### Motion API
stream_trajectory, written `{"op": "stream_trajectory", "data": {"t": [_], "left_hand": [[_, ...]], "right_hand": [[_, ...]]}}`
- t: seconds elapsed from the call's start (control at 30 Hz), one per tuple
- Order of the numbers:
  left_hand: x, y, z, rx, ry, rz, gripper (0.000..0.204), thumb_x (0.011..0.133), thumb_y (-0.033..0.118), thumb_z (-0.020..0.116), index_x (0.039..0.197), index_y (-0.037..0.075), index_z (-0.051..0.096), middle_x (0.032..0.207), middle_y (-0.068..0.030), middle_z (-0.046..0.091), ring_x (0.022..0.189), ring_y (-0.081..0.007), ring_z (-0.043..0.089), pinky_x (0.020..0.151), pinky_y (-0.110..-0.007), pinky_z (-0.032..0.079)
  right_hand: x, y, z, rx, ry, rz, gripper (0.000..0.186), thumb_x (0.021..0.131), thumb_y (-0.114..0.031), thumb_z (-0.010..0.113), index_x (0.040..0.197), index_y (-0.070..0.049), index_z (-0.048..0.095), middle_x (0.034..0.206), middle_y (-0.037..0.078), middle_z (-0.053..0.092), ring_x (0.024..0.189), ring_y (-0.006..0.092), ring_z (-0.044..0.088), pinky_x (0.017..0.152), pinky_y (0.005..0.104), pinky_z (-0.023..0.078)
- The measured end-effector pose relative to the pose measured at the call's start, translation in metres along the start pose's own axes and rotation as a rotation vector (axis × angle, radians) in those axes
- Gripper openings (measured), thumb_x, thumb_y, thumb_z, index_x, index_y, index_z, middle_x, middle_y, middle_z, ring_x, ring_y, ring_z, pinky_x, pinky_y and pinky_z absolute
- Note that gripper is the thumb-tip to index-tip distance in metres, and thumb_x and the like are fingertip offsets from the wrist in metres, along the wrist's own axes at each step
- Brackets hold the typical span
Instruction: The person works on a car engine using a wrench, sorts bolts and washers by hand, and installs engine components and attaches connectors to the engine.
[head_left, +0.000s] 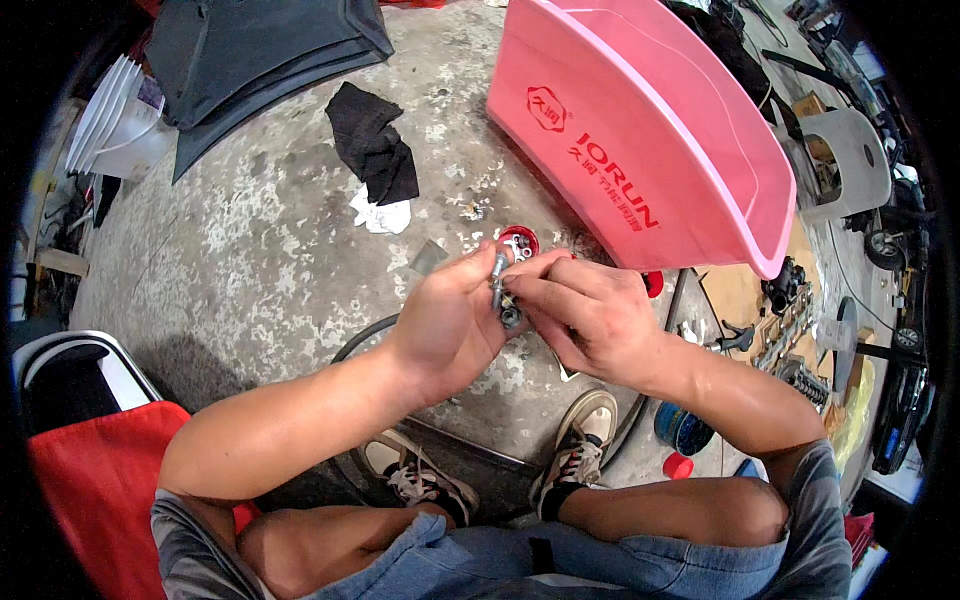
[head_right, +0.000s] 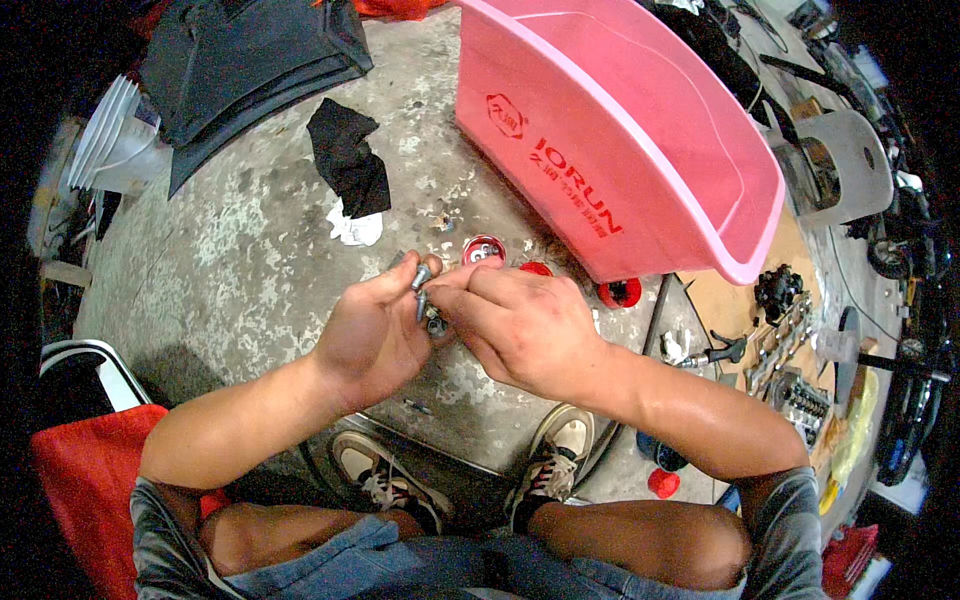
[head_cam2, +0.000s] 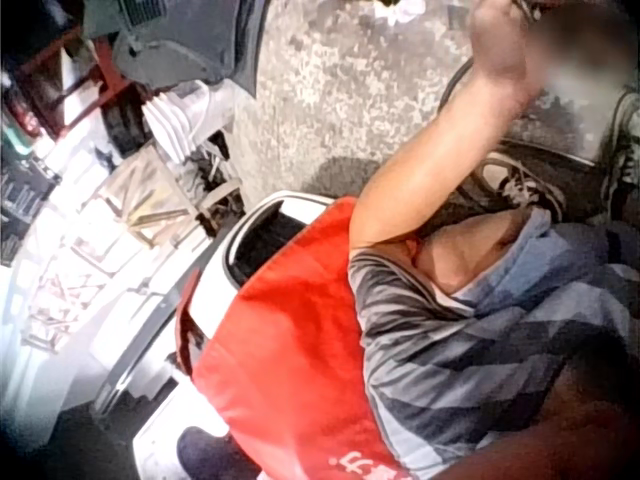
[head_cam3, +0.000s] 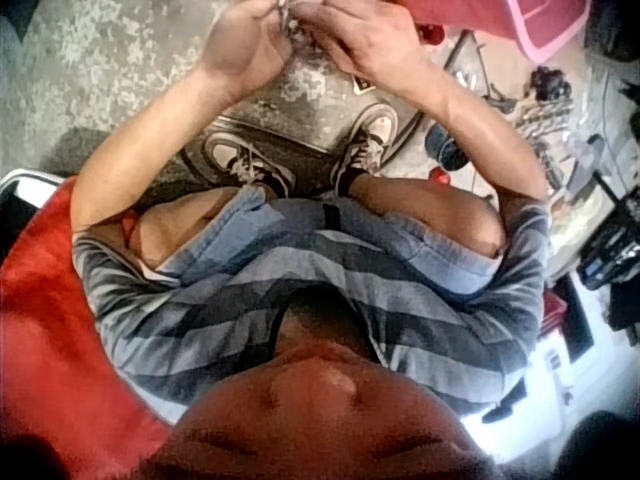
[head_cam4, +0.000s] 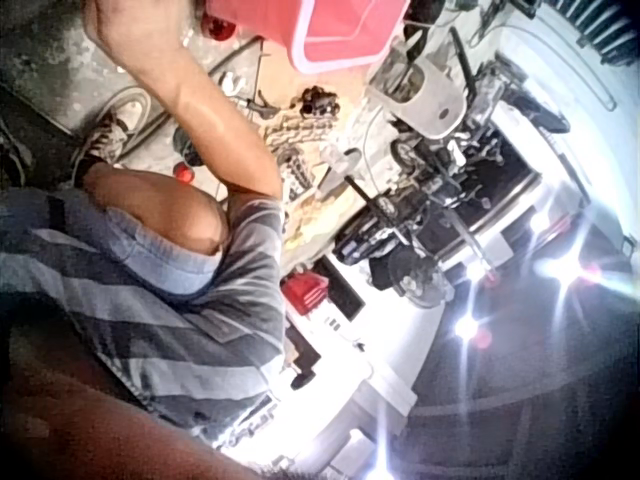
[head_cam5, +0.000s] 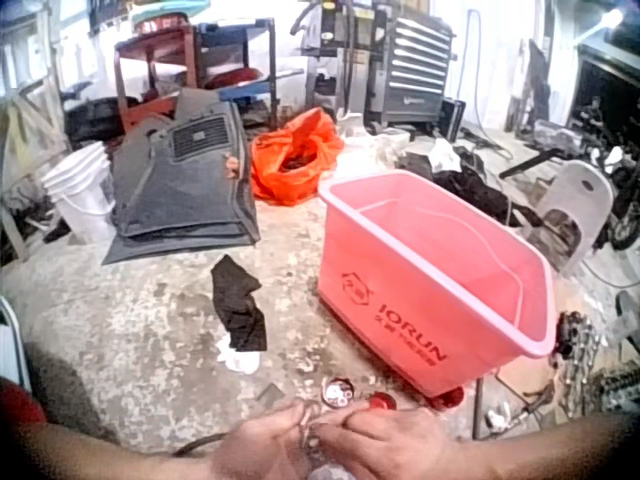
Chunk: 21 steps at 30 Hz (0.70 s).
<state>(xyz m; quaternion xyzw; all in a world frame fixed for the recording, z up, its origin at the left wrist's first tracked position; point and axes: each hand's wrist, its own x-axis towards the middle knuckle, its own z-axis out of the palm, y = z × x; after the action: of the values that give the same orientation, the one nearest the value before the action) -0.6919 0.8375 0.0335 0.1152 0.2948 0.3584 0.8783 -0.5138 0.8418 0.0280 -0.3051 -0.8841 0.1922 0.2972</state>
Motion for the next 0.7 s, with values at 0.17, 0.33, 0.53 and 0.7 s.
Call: {"op": "stream_trajectory", "data": {"t": [0.17,0.33,0.53,0.7], "left_hand": [[-0.001,-0.004,-0.016,-0.252,-0.299,0.019,0.042,0.102,0.025,0.018,0.12,-0.002,0.045,0.114,-0.0124,0.054,0.109,-0.0187,0.052,0.098,-0.037,0.038],[0.0,-0.011,-0.011,-0.094,-0.037,-0.001,0.032,0.101,0.032,0.028,0.108,0.01,0.049,0.103,-0.0026,0.058,0.097,-0.0147,0.053,0.091,-0.033,0.039],[0.0,-0.01,-0.003,-0.073,-0.003,0.069,0.032,0.102,0.027,0.025,0.11,0.007,0.048,0.104,-0.005,0.056,0.096,-0.0154,0.053,0.089,-0.033,0.041],[0.001,-0.005,0.005,-0.066,0.0,0.09,0.033,0.102,0.023,0.024,0.112,0.002,0.047,0.105,-0.0084,0.055,0.098,-0.0161,0.053,0.09,-0.034,0.042]], "right_hand": [[0.003,-0.006,-0.005,-0.133,-0.121,0.037,0.027,0.072,-0.007,0.071,0.097,-0.003,0.062,0.083,0.009,0.061,0.071,0.0248,0.063,0.057,0.0339,0.05],[0.002,-0.002,-0.005,-0.161,-0.179,0.011,0.027,0.076,-0.017,0.065,0.1,-0.005,0.059,0.082,0.008,0.06,0.071,0.0265,0.062,0.058,0.036,0.051],[0.014,-0.015,-0.011,0.103,-0.158,0.301,0.024,0.078,-0.018,0.065,0.096,-0.002,0.061,0.078,0.017,0.06,0.072,0.0337,0.061,0.062,0.043,0.049],[0.021,-0.021,-0.012,0.154,-0.09,0.419,0.02,0.076,-0.014,0.066,0.092,-0.003,0.062,0.064,0.014,0.057,0.061,0.033,0.059,0.057,0.0421,0.046]]}}
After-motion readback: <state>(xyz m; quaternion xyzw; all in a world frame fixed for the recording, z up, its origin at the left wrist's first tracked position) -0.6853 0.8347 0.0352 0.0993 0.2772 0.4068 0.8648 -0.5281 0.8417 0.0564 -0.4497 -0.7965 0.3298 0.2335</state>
